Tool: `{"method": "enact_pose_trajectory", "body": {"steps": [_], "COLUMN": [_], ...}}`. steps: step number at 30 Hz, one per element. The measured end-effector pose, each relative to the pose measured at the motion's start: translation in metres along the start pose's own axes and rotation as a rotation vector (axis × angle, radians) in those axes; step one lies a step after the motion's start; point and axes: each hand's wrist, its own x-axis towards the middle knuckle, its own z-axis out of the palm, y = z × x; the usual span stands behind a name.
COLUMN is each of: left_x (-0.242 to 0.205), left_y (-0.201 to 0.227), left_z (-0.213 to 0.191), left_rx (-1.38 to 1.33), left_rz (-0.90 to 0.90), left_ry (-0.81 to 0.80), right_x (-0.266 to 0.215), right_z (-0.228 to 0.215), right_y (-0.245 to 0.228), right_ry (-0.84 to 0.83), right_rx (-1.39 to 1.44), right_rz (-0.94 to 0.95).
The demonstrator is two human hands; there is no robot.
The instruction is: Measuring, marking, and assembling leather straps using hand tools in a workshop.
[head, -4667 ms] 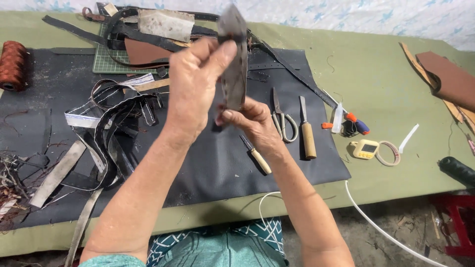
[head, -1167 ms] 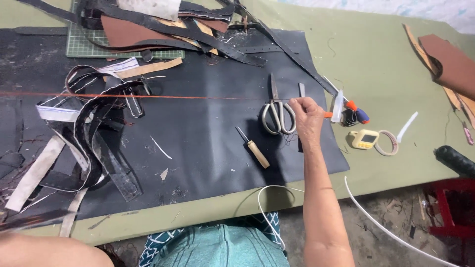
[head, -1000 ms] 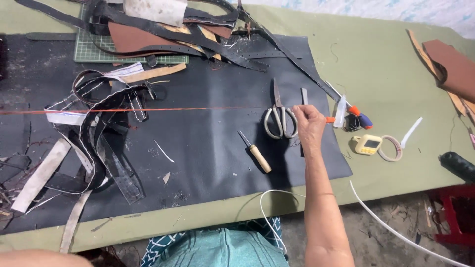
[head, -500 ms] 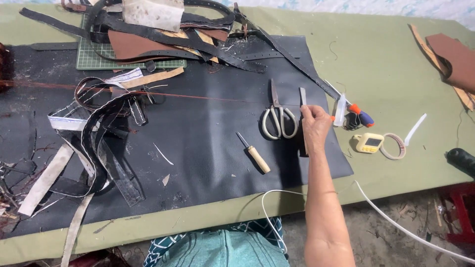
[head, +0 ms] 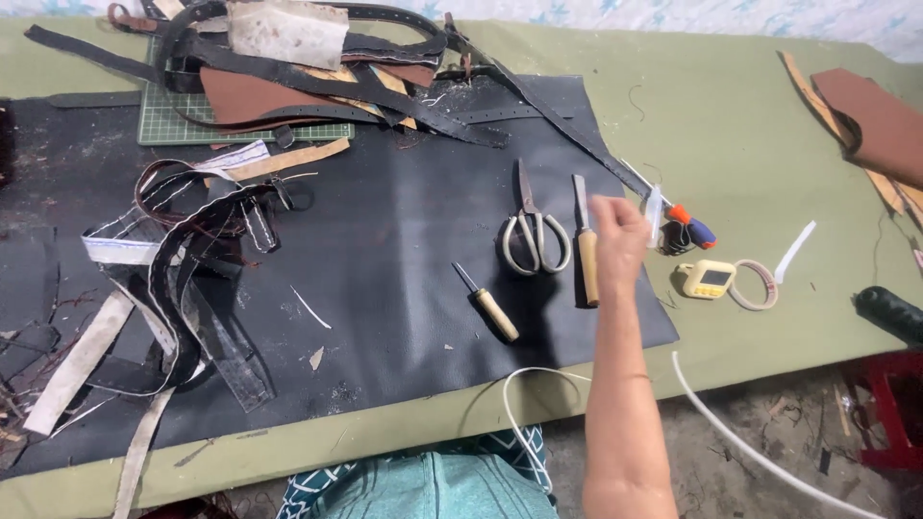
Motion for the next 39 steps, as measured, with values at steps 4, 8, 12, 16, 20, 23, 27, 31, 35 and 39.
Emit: {"method": "enact_pose_trajectory", "body": {"steps": [4,8,12,16,20,23,27,31,35,39], "left_x": [-0.003,-0.005,-0.003,-0.054,-0.117,-0.13,-0.131,-0.133,-0.136,-0.143], "left_y": [-0.039,-0.141,-0.205,-0.161,-0.14,-0.144,-0.136,-0.126,-0.129,-0.136], "left_z": [0.037,0.092,0.099,0.102,0.127,0.132,0.125,0.119,0.115,0.109], "left_rx": [0.155,0.225,0.571,0.859,-0.025,-0.086,0.01,0.077,0.034,-0.05], "left_rz": [0.027,-0.019,0.023,0.409,-0.129,-0.225,-0.277,-0.115,-0.091,-0.144], "left_ry": [0.009,-0.214,-0.364,-0.365,-0.721,-0.777,-0.766,-0.739,-0.698,-0.697], "right_x": [-0.041,-0.066,-0.087,-0.106,-0.131,-0.137,-0.144,-0.147,-0.143,-0.143], "right_z": [-0.011,-0.023,-0.043,-0.045,-0.038,-0.04,-0.05,-0.063,-0.079,-0.09], "right_y": [-0.112,-0.124,-0.141,-0.152,-0.153,-0.17,-0.164,-0.154,-0.162,-0.157], "right_ry": [-0.353,-0.584,-0.657,-0.721,-0.795,-0.827,-0.83,-0.824,-0.822,-0.739], "right_rx": [0.273,0.552,0.561,0.558,0.622,0.582,0.591,0.638,0.621,0.555], "right_rz": [0.229,0.414,0.475,0.447,0.351,0.263,0.291,0.321,0.173,0.111]}}
